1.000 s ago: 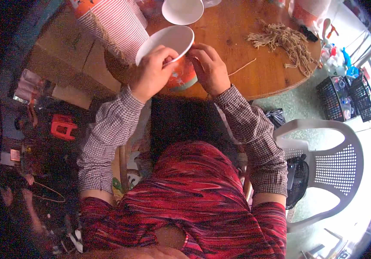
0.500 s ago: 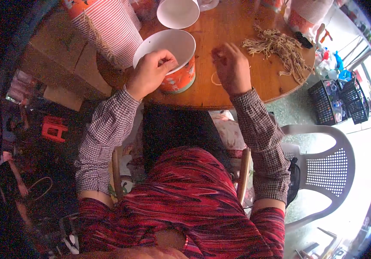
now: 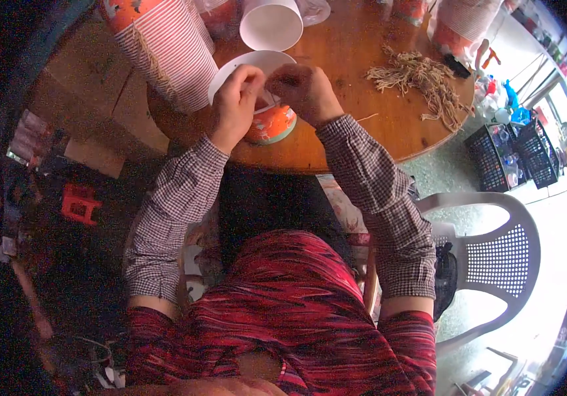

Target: Threading and tying strings onto decorative paper buckets.

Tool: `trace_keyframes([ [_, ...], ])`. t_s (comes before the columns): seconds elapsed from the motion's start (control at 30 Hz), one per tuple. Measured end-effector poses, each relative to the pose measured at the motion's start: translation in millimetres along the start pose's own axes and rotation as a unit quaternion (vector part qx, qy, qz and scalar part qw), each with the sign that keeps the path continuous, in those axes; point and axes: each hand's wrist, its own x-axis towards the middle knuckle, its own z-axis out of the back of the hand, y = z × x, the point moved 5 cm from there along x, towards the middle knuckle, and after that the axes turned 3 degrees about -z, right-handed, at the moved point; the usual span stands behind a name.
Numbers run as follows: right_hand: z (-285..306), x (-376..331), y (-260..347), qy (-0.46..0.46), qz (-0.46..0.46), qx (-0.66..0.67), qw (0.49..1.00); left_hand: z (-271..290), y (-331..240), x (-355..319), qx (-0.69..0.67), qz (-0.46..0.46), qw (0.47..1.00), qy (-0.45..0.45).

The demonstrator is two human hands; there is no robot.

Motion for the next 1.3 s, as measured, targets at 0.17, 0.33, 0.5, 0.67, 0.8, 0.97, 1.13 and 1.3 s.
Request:
trace_keyframes([
  [0.17, 2, 3, -14, -0.041, 0.007, 0.078, 0.996, 2, -1, -1, -0.047, 0.053, 0.997, 0.017],
  [0.33, 1, 4, -10, 0.034, -0.021, 0.088, 0.995, 5, 18, 4, -0.139, 0.165, 0.973, 0.085],
  [0.5, 3, 4, -10, 0.038, -0.012, 0.088, 0.995, -3, 29, 14, -0.029, 0.125, 0.945, 0.300],
  [0.67, 3, 5, -11, 0.017, 0.034, 0.026, 0.999, -22, 39, 17, -0.045, 0.138, 0.836, 0.530],
  [0.8, 6, 3, -9, 0.013, 0.010, 0.015, 1.000, -26, 43, 9, -0.018, 0.123, 0.815, 0.565],
  [0.97, 8, 3, -11, 0.003, 0.004, 0.030, 1.000, -31, 30, 1, 0.001, 0.122, 0.830, 0.545],
  [1.13, 6, 0, 3, -0.010, 0.010, -0.035, 0.999, -6, 12, 7, 0.089, 0.023, 0.937, 0.338],
  [1.3, 6, -9, 23, -0.032, 0.095, -0.142, 0.985, 13, -12, 12, 0.239, -0.167, 0.936, 0.199],
])
